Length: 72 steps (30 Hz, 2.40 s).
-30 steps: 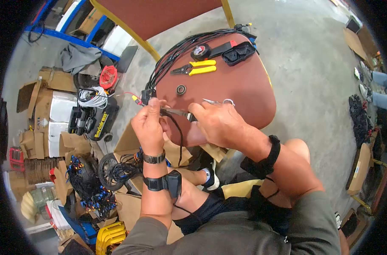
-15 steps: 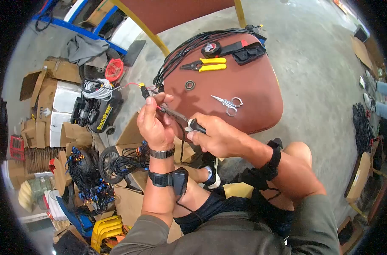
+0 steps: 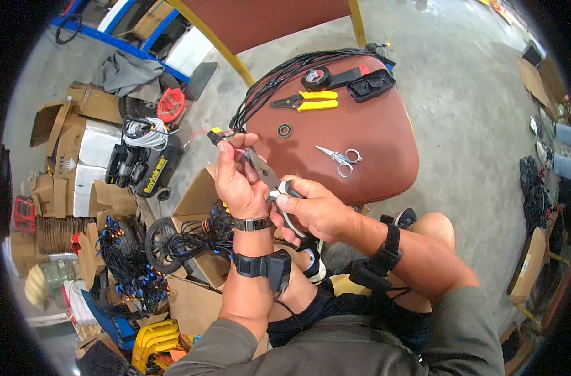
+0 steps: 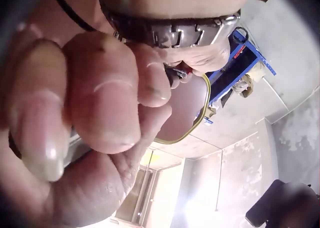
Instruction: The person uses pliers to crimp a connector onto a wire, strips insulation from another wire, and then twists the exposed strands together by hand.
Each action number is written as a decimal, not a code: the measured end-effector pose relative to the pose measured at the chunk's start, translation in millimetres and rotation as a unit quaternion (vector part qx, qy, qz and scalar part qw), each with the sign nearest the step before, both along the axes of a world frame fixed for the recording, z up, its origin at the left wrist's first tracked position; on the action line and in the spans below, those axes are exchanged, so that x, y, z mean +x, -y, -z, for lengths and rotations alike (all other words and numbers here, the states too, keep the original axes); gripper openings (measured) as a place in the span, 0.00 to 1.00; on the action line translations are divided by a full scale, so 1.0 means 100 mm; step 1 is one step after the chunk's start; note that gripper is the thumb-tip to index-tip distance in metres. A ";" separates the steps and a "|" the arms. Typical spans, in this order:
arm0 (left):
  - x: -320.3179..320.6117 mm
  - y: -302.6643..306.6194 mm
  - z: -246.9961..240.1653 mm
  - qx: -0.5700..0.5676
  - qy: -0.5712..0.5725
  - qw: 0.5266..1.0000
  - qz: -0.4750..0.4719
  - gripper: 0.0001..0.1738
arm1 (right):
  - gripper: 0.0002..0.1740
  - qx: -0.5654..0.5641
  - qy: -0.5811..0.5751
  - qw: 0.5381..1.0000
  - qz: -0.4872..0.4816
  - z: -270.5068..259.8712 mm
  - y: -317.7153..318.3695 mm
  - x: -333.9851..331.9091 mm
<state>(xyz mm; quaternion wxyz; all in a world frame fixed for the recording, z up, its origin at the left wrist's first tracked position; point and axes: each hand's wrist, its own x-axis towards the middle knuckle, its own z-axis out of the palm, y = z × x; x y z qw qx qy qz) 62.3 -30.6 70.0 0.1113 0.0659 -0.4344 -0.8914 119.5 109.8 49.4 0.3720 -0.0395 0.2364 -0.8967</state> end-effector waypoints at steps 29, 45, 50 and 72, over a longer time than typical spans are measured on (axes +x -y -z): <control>0.01 0.08 -0.01 -0.224 -0.012 0.974 0.031 0.11 | 0.18 0.523 -0.444 0.716 0.133 -0.18 -0.48 -0.19; 0.04 0.02 0.02 -0.338 0.038 0.940 0.036 0.11 | 0.15 0.549 -0.435 0.701 0.132 -0.12 -0.50 -0.19; 0.04 -0.01 0.03 -0.335 0.036 0.941 0.031 0.12 | 0.14 0.556 -0.392 0.727 0.092 -0.19 -0.50 -0.20; -0.09 -0.01 0.22 -0.178 0.103 0.978 -0.027 0.13 | 0.15 0.499 -0.328 0.800 0.065 -0.05 -0.21 -0.22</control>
